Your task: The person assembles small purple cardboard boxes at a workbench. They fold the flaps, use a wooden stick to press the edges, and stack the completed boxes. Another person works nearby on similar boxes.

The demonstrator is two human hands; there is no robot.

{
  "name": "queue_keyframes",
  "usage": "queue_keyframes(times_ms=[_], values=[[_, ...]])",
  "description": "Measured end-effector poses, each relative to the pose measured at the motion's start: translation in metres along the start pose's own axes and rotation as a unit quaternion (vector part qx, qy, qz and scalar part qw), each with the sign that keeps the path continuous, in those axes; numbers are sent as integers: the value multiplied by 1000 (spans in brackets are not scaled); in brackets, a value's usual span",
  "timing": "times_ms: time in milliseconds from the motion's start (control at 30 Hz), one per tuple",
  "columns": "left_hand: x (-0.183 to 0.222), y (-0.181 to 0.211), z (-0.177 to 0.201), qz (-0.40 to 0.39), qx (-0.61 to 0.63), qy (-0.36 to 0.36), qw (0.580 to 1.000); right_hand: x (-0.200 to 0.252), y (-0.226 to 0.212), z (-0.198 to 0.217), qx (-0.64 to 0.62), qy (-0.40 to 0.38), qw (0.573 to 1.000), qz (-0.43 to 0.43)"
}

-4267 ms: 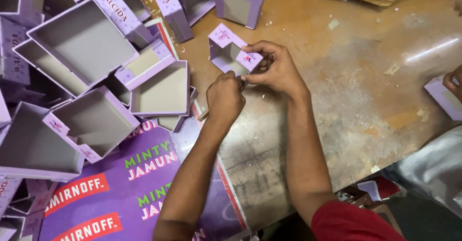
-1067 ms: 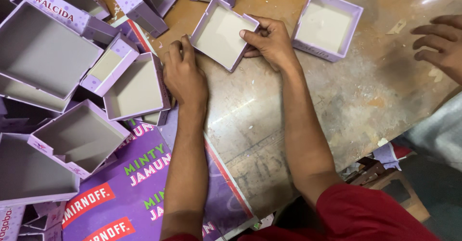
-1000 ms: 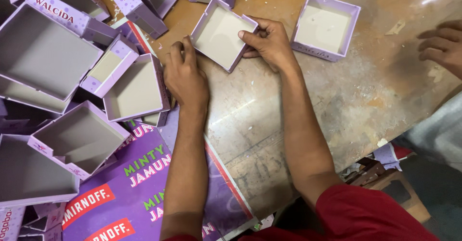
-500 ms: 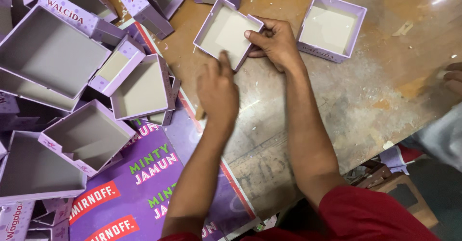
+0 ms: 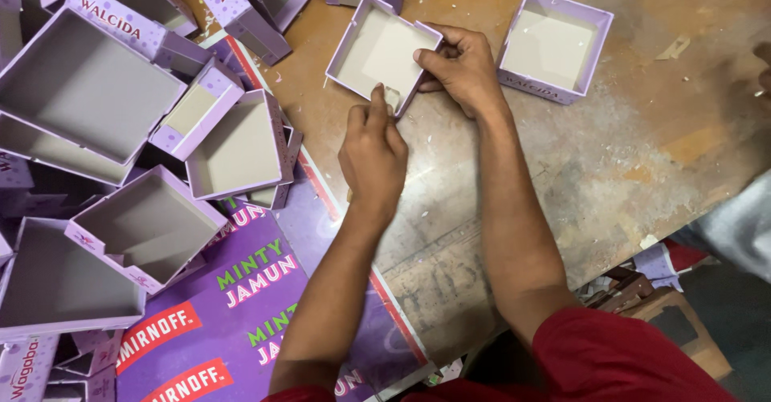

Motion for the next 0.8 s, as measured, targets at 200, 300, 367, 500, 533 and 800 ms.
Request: queue_keyframes(times_ms=[200, 300, 367, 500, 533, 800], values=[[-10, -8, 4, -4, 47, 11, 999, -3, 7, 2, -17, -5, 1000, -1], [-18, -16, 9, -28, -11, 21, 999, -4, 9, 6, -16, -3, 1000, 7], [-20, -20, 12, -53, -60, 38, 996, -5, 12, 7, -9, -3, 1000, 8], [-29, -31, 18, -45, -143, 95, 984, -4, 6, 9, -2, -12, 1000, 28], [-33, -36, 18, -25, -160, 87, 983, -4, 4, 13, -2, -5, 1000, 23], [-47, -52, -1, 51, -244, 29, 968, -4, -6, 18, -179, 2, 984, -11]])
Point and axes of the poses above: each hand's wrist, its own x-axis away from the middle knuckle, its own z-axis out of the back of the hand, y = z × x, the point moved 5 cm from there along -x, towards the middle knuckle, and after that the axes turned 9 degrees about y, right-handed, at the moved point
